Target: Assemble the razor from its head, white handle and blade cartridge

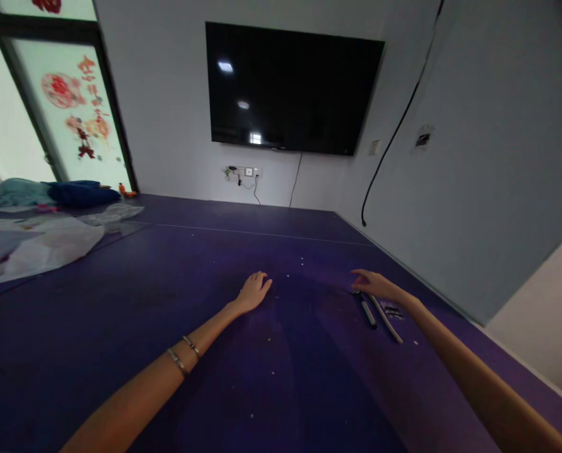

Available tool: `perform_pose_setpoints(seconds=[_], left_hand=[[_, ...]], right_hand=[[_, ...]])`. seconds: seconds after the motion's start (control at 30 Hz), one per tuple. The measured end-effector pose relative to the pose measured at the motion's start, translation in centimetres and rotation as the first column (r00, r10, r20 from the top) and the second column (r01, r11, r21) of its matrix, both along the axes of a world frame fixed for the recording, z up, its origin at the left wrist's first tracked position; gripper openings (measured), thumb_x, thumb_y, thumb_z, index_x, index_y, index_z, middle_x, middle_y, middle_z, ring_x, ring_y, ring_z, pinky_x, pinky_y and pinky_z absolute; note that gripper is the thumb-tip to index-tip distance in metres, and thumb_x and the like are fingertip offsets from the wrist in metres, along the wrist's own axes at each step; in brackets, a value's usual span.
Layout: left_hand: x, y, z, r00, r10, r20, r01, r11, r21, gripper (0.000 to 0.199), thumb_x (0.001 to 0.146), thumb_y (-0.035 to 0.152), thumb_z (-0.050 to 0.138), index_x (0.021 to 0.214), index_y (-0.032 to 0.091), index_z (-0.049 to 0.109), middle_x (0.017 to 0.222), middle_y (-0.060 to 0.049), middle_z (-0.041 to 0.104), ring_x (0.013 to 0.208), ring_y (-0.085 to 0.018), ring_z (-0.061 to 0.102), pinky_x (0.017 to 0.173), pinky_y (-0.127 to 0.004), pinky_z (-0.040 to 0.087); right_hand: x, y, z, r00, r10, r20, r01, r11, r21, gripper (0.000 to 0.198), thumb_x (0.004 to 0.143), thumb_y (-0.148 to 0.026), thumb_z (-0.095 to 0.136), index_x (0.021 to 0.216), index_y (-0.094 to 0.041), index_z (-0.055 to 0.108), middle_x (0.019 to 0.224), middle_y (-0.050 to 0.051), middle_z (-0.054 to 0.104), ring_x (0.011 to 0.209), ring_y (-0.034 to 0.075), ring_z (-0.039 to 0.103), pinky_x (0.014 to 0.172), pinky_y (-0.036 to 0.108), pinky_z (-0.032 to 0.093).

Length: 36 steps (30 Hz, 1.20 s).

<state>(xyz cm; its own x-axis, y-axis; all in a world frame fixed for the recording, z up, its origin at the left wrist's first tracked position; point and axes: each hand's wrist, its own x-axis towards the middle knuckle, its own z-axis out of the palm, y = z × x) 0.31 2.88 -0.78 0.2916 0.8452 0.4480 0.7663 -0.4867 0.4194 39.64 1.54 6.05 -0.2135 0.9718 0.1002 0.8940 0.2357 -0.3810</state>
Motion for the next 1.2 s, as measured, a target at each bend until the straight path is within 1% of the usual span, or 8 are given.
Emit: perform_pose_setpoints(seconds=[0.1,0.2,0.4,0.5,0.63,0.77,0.93,1.2], left_hand=[[-1.9,-0.1,-0.1,1.0,0.025,0.016,-0.025,1.0,0.01,0.037,0.089,0.038,0.032,0.108,0.013,0.052,0.111,-0.012,0.057,0.11,-0.021,0.049,0.097,-0.037,0.036],[-3.2,-0.4,-0.2,0.998,0.057,0.015,-0.057,0.998,0.008,0.035,0.089,0.035,0.032,0.106,0.012,0.053,0.11,-0.013,0.058,0.109,-0.021,0.05,0.097,-0.036,0.036],[-3.9,-1.1,-0.4,0.996,0.081,-0.032,-0.08,0.997,0.008,0.036,0.089,0.034,0.031,0.108,0.011,0.051,0.114,-0.014,0.056,0.114,-0.022,0.047,0.1,-0.037,0.033],[-3.7,-1.4,-0.4,0.993,0.08,-0.091,-0.081,0.997,0.001,0.037,0.089,0.034,0.03,0.111,0.012,0.05,0.125,-0.015,0.05,0.122,-0.023,0.04,0.103,-0.04,0.029],[-3.5,-1.8,-0.4,0.973,0.116,-0.202,-0.123,0.992,-0.022,0.036,0.086,0.028,0.034,0.115,0.011,0.048,0.134,-0.016,0.041,0.128,-0.027,0.031,0.105,-0.044,0.024],[-3.4,-2.2,-0.4,0.944,0.188,-0.272,-0.196,0.981,-0.003,0.039,0.082,0.023,0.036,0.117,0.01,0.047,0.137,-0.018,0.036,0.13,-0.031,0.026,0.105,-0.049,0.02],[-3.5,-2.3,-0.4,0.92,0.273,-0.279,-0.295,0.955,-0.038,0.041,0.085,0.023,0.031,0.119,0.007,0.046,0.134,-0.021,0.04,0.128,-0.032,0.031,0.102,-0.05,0.023],[-4.0,-2.3,-0.8,0.913,0.276,-0.3,-0.304,0.952,-0.048,0.042,0.086,0.023,0.029,0.12,0.007,0.047,0.133,-0.019,0.042,0.127,-0.029,0.033,0.102,-0.046,0.027]], right_hand=[[-3.8,0.2,-0.4,0.995,0.094,-0.039,-0.093,0.995,0.02,0.047,0.074,-0.032,0.056,0.118,-0.014,0.053,0.091,0.009,0.067,0.08,0.019,0.063,0.072,0.028,0.048],[-7.3,0.1,-1.6,0.984,0.147,-0.102,-0.141,0.988,0.056,0.046,0.075,-0.032,0.055,0.118,-0.015,0.053,0.096,0.01,0.066,0.086,0.02,0.063,0.077,0.03,0.048],[-12.8,-1.0,-4.6,0.981,0.14,-0.134,-0.112,0.974,0.197,0.046,0.08,-0.032,0.05,0.119,-0.009,0.053,0.117,0.016,0.058,0.108,0.023,0.054,0.095,0.034,0.039],[-14.4,-1.6,-6.0,0.989,0.115,-0.094,-0.094,0.973,0.21,0.047,0.083,-0.034,0.045,0.121,-0.008,0.052,0.123,0.017,0.053,0.116,0.023,0.048,0.1,0.035,0.034],[-15.3,-2.4,-7.5,0.999,0.024,0.028,-0.029,0.982,0.185,0.046,0.085,-0.039,0.041,0.123,-0.016,0.052,0.131,0.012,0.047,0.124,0.026,0.038,0.1,0.042,0.031],[-15.4,-3.1,-7.8,0.995,0.009,0.1,-0.029,0.979,0.203,0.046,0.087,-0.04,0.035,0.124,-0.018,0.051,0.134,0.01,0.045,0.126,0.027,0.034,0.1,0.042,0.028],[-15.6,-3.6,-7.5,0.994,0.007,0.112,-0.029,0.979,0.202,0.047,0.088,-0.04,0.033,0.125,-0.017,0.05,0.134,0.01,0.044,0.127,0.027,0.033,0.1,0.041,0.028],[-15.5,-3.6,-7.5,0.994,0.017,0.11,-0.039,0.978,0.203,0.047,0.087,-0.036,0.034,0.125,-0.015,0.05,0.134,0.012,0.044,0.127,0.027,0.032,0.1,0.041,0.028]])
